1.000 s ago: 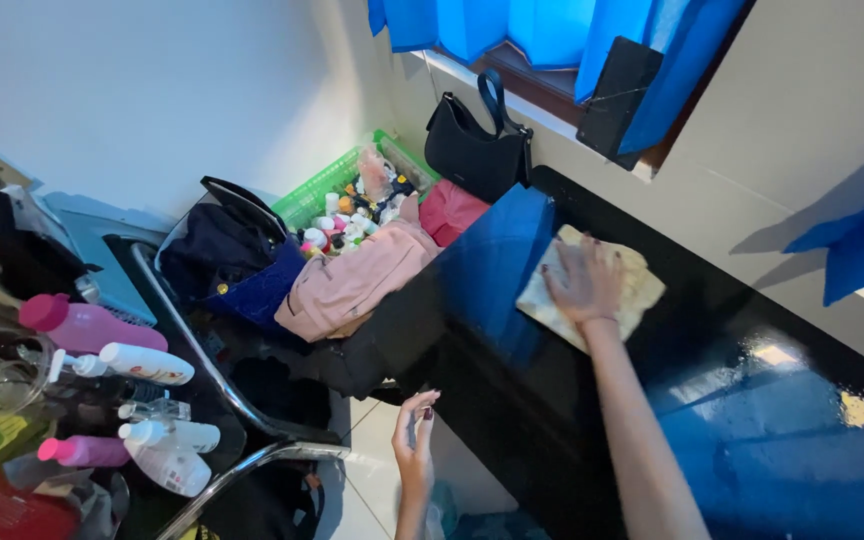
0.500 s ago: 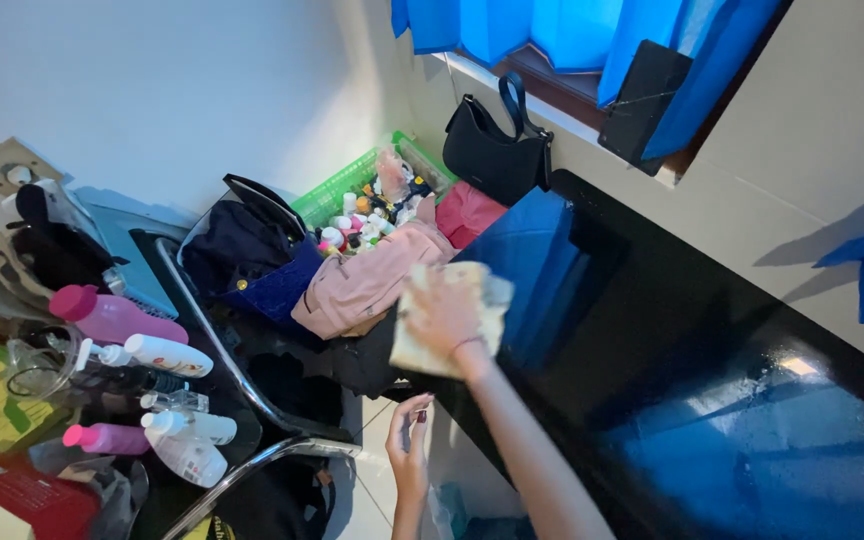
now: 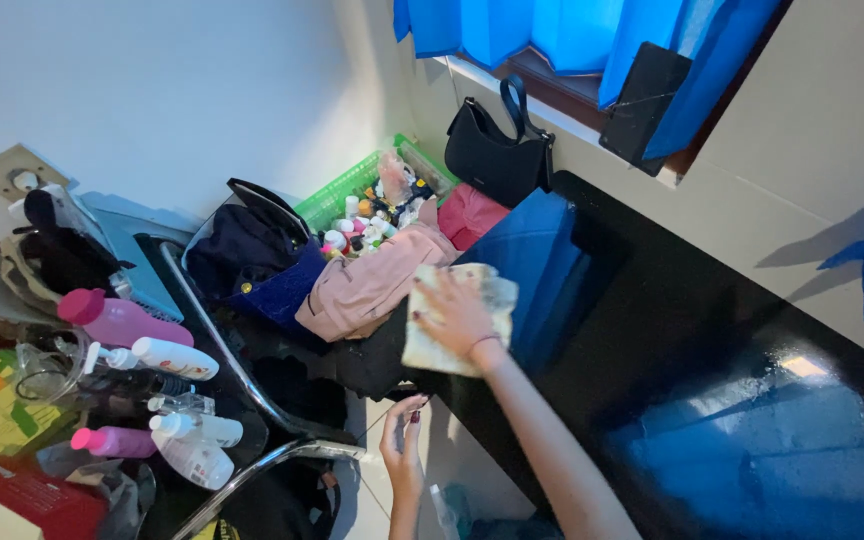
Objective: Spraying a cleaning solution onto a desk and wiping the surface clean with a cloth.
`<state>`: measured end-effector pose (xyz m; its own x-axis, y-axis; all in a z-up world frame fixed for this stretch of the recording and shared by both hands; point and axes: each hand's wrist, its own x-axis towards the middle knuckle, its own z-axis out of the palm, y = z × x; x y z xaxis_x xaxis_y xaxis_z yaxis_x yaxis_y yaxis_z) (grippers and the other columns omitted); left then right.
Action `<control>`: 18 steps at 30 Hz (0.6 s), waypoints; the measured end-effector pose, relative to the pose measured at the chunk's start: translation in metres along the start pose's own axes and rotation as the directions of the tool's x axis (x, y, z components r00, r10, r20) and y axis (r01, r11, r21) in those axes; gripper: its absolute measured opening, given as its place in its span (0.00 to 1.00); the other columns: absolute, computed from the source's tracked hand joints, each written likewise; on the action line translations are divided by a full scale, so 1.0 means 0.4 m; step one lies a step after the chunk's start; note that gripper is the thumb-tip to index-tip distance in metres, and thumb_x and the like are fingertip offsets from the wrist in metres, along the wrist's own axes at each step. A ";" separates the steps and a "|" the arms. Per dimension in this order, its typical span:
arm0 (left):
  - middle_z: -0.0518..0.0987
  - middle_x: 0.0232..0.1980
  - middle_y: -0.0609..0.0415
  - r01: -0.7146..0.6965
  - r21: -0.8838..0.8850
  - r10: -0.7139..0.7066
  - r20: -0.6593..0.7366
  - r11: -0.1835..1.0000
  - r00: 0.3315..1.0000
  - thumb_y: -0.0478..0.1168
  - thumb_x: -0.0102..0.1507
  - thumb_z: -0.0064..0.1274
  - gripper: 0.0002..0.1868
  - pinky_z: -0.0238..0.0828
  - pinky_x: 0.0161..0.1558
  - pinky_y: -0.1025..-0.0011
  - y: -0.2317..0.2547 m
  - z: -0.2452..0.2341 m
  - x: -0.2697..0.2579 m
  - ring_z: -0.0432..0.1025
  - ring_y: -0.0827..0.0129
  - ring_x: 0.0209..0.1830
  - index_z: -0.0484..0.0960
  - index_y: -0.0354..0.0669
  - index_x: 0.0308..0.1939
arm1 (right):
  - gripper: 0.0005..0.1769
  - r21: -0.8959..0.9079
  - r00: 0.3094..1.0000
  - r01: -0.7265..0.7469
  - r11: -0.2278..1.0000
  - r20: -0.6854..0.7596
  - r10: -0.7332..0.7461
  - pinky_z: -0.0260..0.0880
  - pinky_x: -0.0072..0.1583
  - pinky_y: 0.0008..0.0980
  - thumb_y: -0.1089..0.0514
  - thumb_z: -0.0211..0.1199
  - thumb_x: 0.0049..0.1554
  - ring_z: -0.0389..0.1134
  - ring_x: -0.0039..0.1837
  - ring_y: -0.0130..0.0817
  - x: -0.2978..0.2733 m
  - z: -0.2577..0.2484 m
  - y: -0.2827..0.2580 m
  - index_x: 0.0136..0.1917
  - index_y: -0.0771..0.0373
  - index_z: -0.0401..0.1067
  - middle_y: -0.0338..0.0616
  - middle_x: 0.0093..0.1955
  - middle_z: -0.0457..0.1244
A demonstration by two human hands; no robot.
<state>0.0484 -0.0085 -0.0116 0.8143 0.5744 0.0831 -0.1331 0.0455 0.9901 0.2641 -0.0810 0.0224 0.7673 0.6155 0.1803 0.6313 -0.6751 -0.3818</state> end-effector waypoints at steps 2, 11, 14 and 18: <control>0.82 0.49 0.47 0.004 0.017 -0.004 -0.003 1.000 1.000 0.41 0.63 0.44 0.15 0.70 0.55 0.66 0.006 0.003 0.001 0.75 0.61 0.51 0.80 0.39 0.49 | 0.35 -0.111 0.994 -0.106 0.988 0.016 0.109 0.38 0.69 0.60 0.32 0.37 0.58 0.45 0.74 0.55 -0.028 -0.080 0.024 0.76 0.40 0.46 0.52 0.76 0.46; 0.83 0.48 0.50 0.047 0.055 -0.049 0.036 0.997 0.998 0.44 0.62 0.45 0.15 0.69 0.57 0.64 -0.014 0.015 0.001 0.75 0.62 0.51 0.81 0.44 0.48 | 0.36 -0.179 0.874 -0.450 0.875 -0.292 0.389 0.57 0.60 0.51 0.32 0.43 0.58 0.59 0.62 0.55 -0.192 -0.242 0.290 0.69 0.56 0.56 0.54 0.64 0.58; 0.83 0.47 0.50 0.058 0.045 -0.060 0.039 0.997 0.997 0.43 0.62 0.46 0.15 0.69 0.57 0.64 -0.007 0.022 0.001 0.75 0.62 0.51 0.81 0.43 0.47 | 0.37 -0.070 0.767 -0.619 0.782 -0.267 0.583 0.49 0.65 0.52 0.29 0.41 0.56 0.52 0.67 0.53 -0.253 -0.277 0.363 0.70 0.52 0.54 0.55 0.67 0.53; 0.83 0.47 0.50 0.036 0.032 -0.037 0.047 0.999 0.998 0.43 0.62 0.46 0.14 0.70 0.55 0.65 -0.004 0.022 0.000 0.76 0.62 0.50 0.82 0.43 0.46 | 0.40 -0.174 0.722 -0.692 0.701 -0.129 0.680 0.28 0.75 0.52 0.26 0.28 0.55 0.34 0.80 0.46 -0.262 -0.253 0.405 0.77 0.38 0.41 0.47 0.80 0.39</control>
<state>0.0536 -0.0155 -0.0123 0.8444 0.5333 0.0512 -0.0857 0.0401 0.9955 0.2975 -0.2960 0.0336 0.9976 -0.0676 -0.0124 -0.0686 -0.9696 -0.2349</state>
